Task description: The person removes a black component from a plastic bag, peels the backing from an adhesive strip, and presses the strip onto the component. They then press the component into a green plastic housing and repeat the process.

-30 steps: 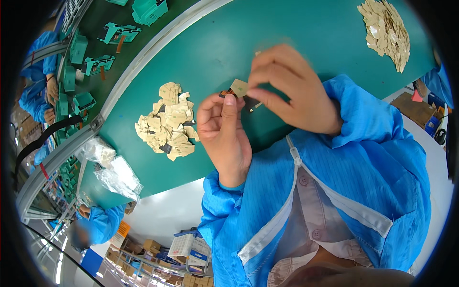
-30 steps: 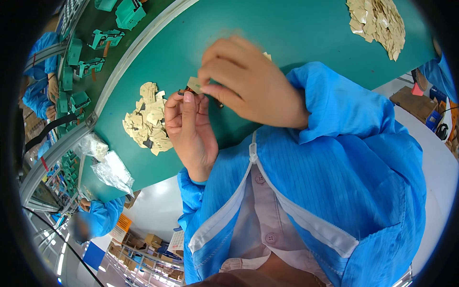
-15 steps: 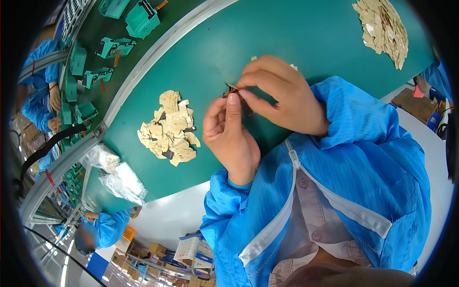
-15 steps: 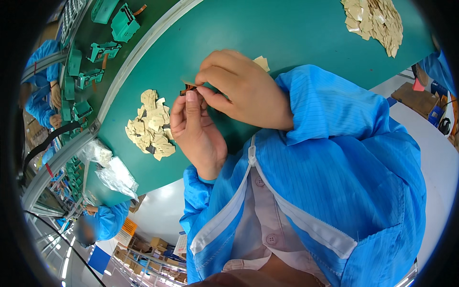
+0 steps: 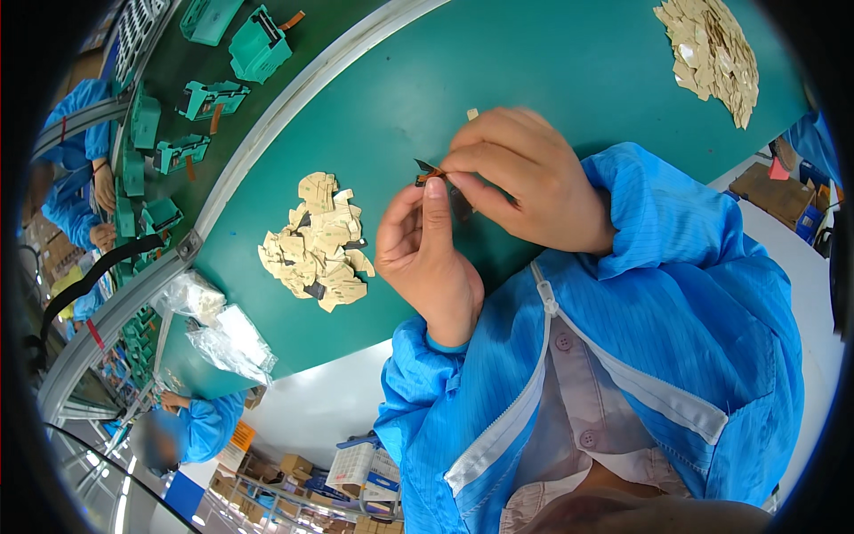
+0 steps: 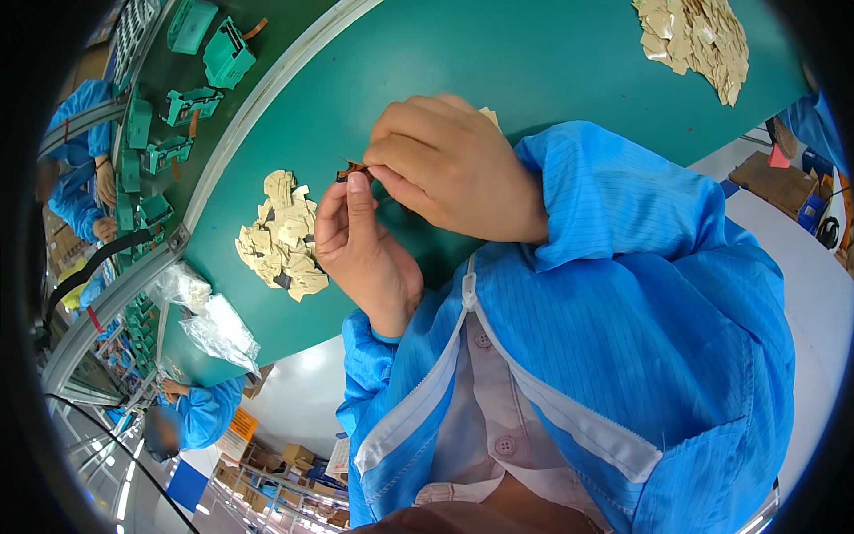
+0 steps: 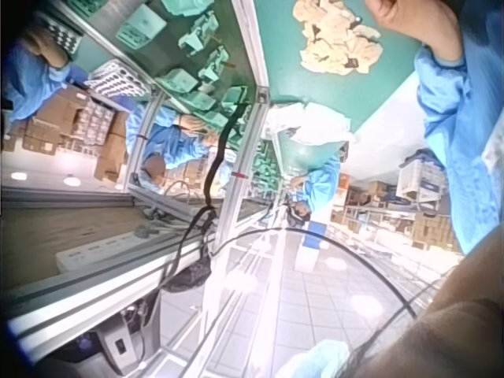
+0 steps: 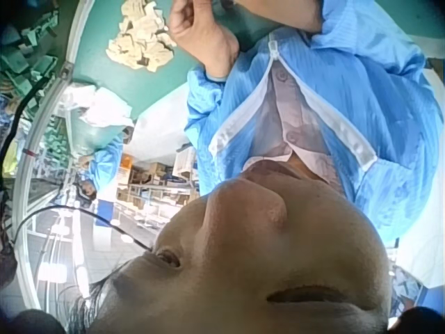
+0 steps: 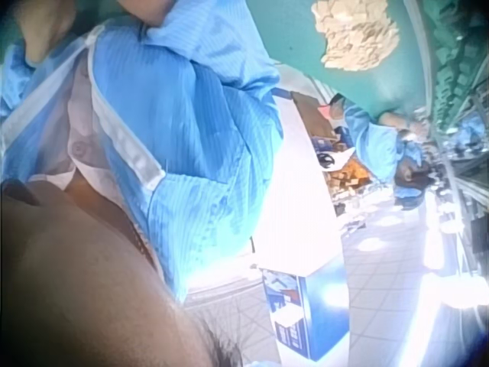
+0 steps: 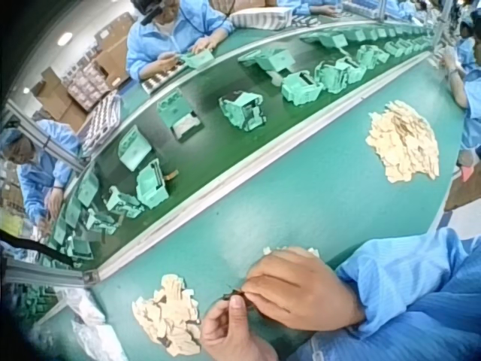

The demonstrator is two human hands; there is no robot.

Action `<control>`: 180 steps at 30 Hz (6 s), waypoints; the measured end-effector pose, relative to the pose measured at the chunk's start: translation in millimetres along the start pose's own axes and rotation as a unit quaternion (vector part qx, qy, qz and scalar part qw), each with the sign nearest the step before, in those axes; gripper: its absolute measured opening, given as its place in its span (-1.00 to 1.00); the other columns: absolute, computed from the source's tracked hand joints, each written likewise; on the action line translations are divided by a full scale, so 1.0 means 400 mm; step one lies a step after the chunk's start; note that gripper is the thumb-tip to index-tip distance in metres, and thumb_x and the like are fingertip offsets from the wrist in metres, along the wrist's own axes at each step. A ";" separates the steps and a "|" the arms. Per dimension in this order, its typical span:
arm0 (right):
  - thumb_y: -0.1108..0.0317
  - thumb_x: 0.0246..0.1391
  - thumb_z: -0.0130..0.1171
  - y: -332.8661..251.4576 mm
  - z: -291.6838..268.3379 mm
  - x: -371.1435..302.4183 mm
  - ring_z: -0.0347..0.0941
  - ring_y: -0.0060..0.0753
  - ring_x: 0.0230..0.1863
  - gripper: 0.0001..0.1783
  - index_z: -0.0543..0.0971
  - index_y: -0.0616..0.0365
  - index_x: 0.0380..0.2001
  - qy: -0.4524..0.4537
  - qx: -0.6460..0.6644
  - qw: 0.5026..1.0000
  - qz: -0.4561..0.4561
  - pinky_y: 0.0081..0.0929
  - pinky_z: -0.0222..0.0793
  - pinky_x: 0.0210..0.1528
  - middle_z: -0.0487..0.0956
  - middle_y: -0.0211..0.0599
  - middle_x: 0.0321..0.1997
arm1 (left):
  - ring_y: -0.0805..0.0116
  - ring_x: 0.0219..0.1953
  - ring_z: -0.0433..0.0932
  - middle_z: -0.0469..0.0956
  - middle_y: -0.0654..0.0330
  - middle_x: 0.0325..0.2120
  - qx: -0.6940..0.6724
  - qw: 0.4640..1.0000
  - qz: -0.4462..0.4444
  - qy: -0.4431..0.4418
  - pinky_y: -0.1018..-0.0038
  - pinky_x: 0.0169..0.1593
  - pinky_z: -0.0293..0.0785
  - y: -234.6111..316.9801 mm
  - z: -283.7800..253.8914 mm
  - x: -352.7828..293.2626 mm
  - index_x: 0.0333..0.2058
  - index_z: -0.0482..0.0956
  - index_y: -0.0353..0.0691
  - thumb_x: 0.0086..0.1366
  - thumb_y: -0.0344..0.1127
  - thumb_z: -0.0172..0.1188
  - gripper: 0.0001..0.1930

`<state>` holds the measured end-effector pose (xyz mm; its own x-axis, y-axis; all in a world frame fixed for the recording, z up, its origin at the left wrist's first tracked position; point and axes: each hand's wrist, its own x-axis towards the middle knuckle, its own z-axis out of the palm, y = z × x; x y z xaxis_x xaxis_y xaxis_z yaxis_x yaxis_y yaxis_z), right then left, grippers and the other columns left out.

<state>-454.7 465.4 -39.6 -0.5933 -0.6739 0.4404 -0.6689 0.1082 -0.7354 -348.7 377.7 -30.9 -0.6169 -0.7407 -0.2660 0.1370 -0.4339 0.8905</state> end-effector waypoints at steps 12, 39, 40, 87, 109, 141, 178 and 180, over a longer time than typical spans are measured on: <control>0.42 -0.05 0.21 0.097 -0.086 0.018 0.39 -0.18 -0.17 -0.88 0.48 0.13 -0.42 -0.107 -0.104 0.989 -0.011 -0.22 0.26 -0.05 0.46 -0.30 -0.27 | 0.22 -0.11 0.54 0.58 0.06 -0.21 0.323 0.895 0.290 -0.104 0.38 0.03 0.45 0.052 -0.073 0.029 -0.28 0.61 -0.31 0.15 -0.62 0.29 -0.84; 0.42 0.05 0.15 0.116 0.124 0.452 0.39 0.02 -0.04 -0.56 0.42 0.07 0.05 -0.125 -0.091 0.970 -0.189 -0.10 0.21 0.04 0.44 -0.10 -0.05 | 0.13 -0.09 0.44 0.53 0.19 -0.14 0.593 0.724 0.351 -0.042 0.27 0.03 0.28 0.127 -0.123 0.091 -0.20 0.65 -0.18 -0.01 -0.38 0.45 -0.67; 0.44 0.01 0.16 0.128 0.170 0.486 0.40 0.00 -0.07 -0.47 0.38 0.02 0.12 -0.105 -0.088 0.973 -0.186 -0.09 0.19 0.03 0.47 -0.11 -0.09 | 0.14 -0.08 0.44 0.52 0.18 -0.14 0.588 0.731 0.342 -0.048 0.27 0.03 0.28 0.127 -0.110 0.083 -0.19 0.65 -0.18 -0.01 -0.39 0.44 -0.66; 0.50 0.04 0.22 -0.076 -0.136 0.015 0.44 -0.55 -0.21 -0.90 0.48 0.16 -0.41 -0.130 0.318 0.892 0.294 -0.50 0.47 -0.14 0.46 -0.41 -0.30 | 0.58 -0.27 0.53 0.59 0.24 -0.31 0.230 0.954 -0.050 -0.185 0.62 -0.18 0.46 0.138 -0.001 -0.004 -0.11 0.57 -0.29 0.08 -0.57 0.33 -0.65; 0.44 -0.06 0.26 -0.053 -0.134 0.016 0.47 -0.50 -0.37 -0.85 0.48 0.22 -0.46 -0.145 0.272 0.907 0.286 -0.51 0.50 -0.32 0.50 -0.34 -0.43 | 0.55 -0.24 0.55 0.62 0.22 -0.26 0.244 0.955 -0.055 -0.157 0.61 -0.12 0.47 0.117 0.000 -0.004 -0.14 0.60 -0.28 0.13 -0.55 0.35 -0.71; 0.30 0.22 0.19 -0.043 -0.147 0.047 0.27 -0.80 -0.54 -0.78 0.49 0.20 -0.43 -0.333 0.397 0.783 0.343 -0.67 0.14 -0.53 0.43 -0.55 -0.58 | 0.32 -0.21 0.48 0.42 0.13 -0.29 -0.102 0.947 -0.119 -0.281 0.41 -0.08 0.50 0.007 -0.137 0.019 -0.12 0.47 -0.20 0.08 -0.36 0.31 -0.64; 0.32 0.17 0.21 -0.055 -0.129 0.036 0.37 -0.71 -0.52 -0.81 0.51 0.21 -0.41 -0.303 0.373 0.807 0.343 -0.64 0.27 -0.50 0.49 -0.47 -0.57 | 0.41 -0.38 0.41 0.41 0.17 -0.40 -0.075 0.971 -0.116 -0.196 0.53 -0.28 0.34 0.026 -0.104 -0.003 -0.25 0.53 -0.28 -0.03 -0.41 0.37 -0.67; 0.33 0.17 0.21 -0.057 -0.129 0.034 0.37 -0.72 -0.51 -0.82 0.52 0.21 -0.40 -0.299 0.374 0.803 0.355 -0.64 0.28 -0.48 0.50 -0.47 -0.55 | 0.41 -0.39 0.41 0.42 0.16 -0.39 -0.072 0.973 -0.106 -0.193 0.53 -0.27 0.35 0.027 -0.100 -0.001 -0.25 0.52 -0.29 -0.03 -0.41 0.36 -0.67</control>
<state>-470.6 491.6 9.7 -0.2358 -0.8912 -0.3876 0.3317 0.3011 -0.8940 -315.9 352.6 -35.8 -0.8844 -0.3915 -0.2540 0.0661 -0.6438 0.7624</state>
